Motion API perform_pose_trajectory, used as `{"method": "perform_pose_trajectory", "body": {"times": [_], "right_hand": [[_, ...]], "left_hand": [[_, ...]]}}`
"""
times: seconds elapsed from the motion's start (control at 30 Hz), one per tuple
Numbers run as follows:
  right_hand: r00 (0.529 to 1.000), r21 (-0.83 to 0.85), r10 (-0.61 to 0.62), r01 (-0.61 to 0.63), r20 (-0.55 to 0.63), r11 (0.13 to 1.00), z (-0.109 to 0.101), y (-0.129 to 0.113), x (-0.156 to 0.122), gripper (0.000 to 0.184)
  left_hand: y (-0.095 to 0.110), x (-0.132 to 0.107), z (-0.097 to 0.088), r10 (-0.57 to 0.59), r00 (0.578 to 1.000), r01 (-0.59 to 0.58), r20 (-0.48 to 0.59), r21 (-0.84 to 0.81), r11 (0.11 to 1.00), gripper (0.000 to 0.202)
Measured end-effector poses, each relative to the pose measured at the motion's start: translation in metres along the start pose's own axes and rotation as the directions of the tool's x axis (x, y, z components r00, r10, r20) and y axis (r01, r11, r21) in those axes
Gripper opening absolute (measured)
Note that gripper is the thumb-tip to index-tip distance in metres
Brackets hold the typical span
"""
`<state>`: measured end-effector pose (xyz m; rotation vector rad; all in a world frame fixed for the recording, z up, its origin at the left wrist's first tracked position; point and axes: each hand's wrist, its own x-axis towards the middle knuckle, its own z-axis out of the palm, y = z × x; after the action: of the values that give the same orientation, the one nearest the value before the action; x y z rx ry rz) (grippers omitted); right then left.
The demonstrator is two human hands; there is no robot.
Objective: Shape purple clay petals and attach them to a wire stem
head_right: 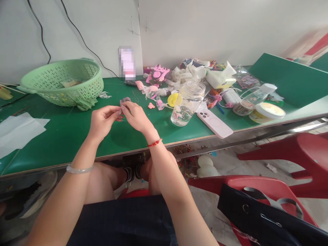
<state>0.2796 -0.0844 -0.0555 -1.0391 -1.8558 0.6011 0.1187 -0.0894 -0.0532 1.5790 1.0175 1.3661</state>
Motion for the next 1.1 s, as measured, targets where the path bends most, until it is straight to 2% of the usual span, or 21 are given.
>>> {"method": "perform_pose_trajectory", "body": {"times": [0.23,0.4,0.5,0.7,0.8,0.97,1.1], "right_hand": [[0.997,0.134,0.059,-0.065,0.048,0.989,-0.003,-0.007,-0.004,0.015],[0.998,0.138,0.051,-0.057,0.045,0.989,-0.001,-0.008,-0.004,0.01],[0.999,0.133,0.036,-0.041,0.037,0.99,0.0,-0.007,-0.004,0.009],[1.0,0.019,-0.016,0.016,0.005,1.0,0.003,-0.004,-0.003,0.008],[1.0,0.043,-0.015,0.014,0.019,0.999,0.002,-0.002,-0.004,0.008],[0.998,0.227,0.038,-0.05,0.056,0.973,-0.004,0.005,-0.005,0.025],[0.989,0.379,0.147,-0.131,-0.013,0.916,-0.008,0.008,-0.003,0.045]], "left_hand": [[0.004,-0.002,0.0,0.002,1.0,-0.003,0.027,0.008,1.0,0.049],[0.005,-0.003,0.001,0.006,0.999,-0.006,0.038,-0.002,1.0,0.05],[0.005,-0.003,0.001,0.013,0.999,-0.013,0.041,0.007,1.0,0.046],[0.003,-0.005,0.001,0.042,0.998,-0.045,0.039,0.074,0.996,0.037],[0.002,-0.005,0.001,0.048,0.998,-0.051,0.033,0.091,0.995,0.033],[0.001,-0.003,-0.001,0.014,1.0,-0.015,0.012,0.052,0.999,0.035],[0.003,-0.002,0.0,-0.021,1.0,0.021,-0.013,-0.018,1.0,0.04]]}}
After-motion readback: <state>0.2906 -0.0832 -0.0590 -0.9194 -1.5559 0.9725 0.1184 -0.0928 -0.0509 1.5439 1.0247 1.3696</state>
